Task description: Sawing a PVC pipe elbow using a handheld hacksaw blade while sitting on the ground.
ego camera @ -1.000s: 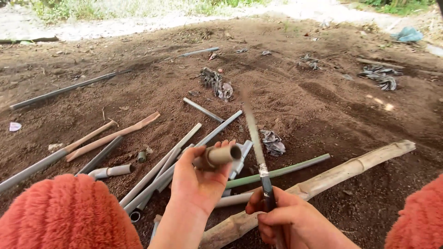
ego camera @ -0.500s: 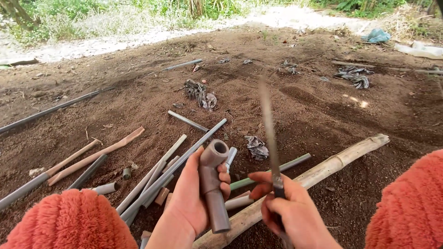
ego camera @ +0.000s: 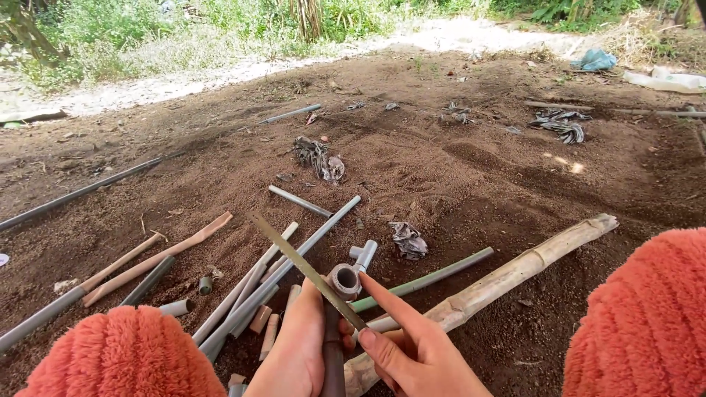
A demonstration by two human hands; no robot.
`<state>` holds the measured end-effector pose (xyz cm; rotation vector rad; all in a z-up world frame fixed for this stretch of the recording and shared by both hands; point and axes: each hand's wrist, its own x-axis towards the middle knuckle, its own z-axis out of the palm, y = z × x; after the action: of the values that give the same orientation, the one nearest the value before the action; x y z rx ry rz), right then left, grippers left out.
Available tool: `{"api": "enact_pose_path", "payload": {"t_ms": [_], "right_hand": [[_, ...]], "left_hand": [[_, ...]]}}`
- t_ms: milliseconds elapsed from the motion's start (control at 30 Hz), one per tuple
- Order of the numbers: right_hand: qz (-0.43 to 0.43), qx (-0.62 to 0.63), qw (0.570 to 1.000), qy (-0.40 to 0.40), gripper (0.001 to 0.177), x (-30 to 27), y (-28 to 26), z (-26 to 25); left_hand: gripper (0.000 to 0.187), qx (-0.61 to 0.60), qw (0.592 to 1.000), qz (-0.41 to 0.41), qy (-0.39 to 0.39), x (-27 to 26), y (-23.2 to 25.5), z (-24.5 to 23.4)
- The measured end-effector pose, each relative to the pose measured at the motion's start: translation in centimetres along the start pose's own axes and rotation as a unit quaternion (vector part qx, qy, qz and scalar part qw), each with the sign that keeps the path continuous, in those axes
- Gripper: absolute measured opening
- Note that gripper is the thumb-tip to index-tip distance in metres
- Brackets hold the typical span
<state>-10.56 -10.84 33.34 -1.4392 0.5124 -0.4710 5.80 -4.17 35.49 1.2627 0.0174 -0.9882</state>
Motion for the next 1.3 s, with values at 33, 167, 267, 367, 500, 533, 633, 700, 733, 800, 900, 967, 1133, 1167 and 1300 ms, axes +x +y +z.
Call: {"api": "enact_pose_path", "payload": {"t_ms": [33,167,267,367,500,533,633,700,733,800,900,967,1133,1167,1300], "right_hand": [[-0.001,0.000,1.000,-0.002,0.081,-0.1,-0.3,0.0],[-0.039,0.103,0.993,-0.052,0.077,-0.2,-0.7,0.5],[-0.029,0.157,0.986,-0.051,0.071,-0.2,-1.3,0.7],[-0.026,0.155,0.986,-0.063,0.072,-0.3,-1.8,0.7],[-0.027,0.132,0.989,-0.067,0.067,-0.9,-2.9,0.6],[-0.027,0.131,0.989,-0.068,0.067,-1.1,-3.1,0.7],[-0.062,0.072,0.991,-0.097,0.074,-1.4,-3.4,0.6],[-0.025,0.054,0.996,-0.060,0.069,-1.3,-3.5,0.5],[-0.024,0.054,0.996,-0.059,0.069,-1.5,-3.5,0.4],[-0.040,0.010,0.996,-0.082,0.072,-1.7,-3.5,0.4],[-0.047,0.031,0.994,-0.089,0.076,-1.4,-2.9,0.3],[-0.031,0.054,0.996,-0.060,0.071,-1.5,-2.9,0.6],[-0.018,0.059,0.998,-0.021,0.066,-1.3,-2.7,0.6],[-0.010,0.058,0.998,-0.022,0.059,-1.3,-2.7,0.5],[-0.032,0.110,0.993,-0.026,0.032,-0.5,-1.6,0.3]], "left_hand": [[0.034,-0.001,1.000,0.002,0.001,0.1,0.0,-0.2],[0.037,-0.029,0.998,0.031,-0.047,-0.5,0.3,-0.6],[0.044,-0.041,0.995,0.045,-0.073,-1.1,0.3,-0.6],[0.039,-0.067,0.994,0.042,-0.077,-0.9,-0.1,-0.6],[0.042,-0.080,0.993,0.027,-0.080,-1.2,-0.3,-0.7],[0.042,-0.081,0.993,0.027,-0.079,-1.1,-0.2,-0.9],[0.042,-0.084,0.993,0.015,-0.084,-1.0,0.2,-1.1],[0.038,-0.039,0.994,-0.053,-0.093,-1.3,0.7,-1.3],[0.038,-0.038,0.994,-0.054,-0.093,-1.8,0.9,-1.2],[0.030,0.010,0.996,-0.071,-0.053,-2.7,1.2,-1.1],[0.036,0.001,0.996,-0.047,-0.070,-2.4,0.9,-0.9],[0.037,-0.004,0.997,-0.044,-0.058,-1.8,0.2,-0.6],[0.031,-0.048,0.997,-0.055,-0.010,-1.3,-1.6,-0.3],[0.035,-0.027,0.999,-0.042,-0.015,-1.3,-1.8,-0.3],[0.045,0.006,1.000,-0.009,-0.019,-2.8,-2.3,0.6]]}}
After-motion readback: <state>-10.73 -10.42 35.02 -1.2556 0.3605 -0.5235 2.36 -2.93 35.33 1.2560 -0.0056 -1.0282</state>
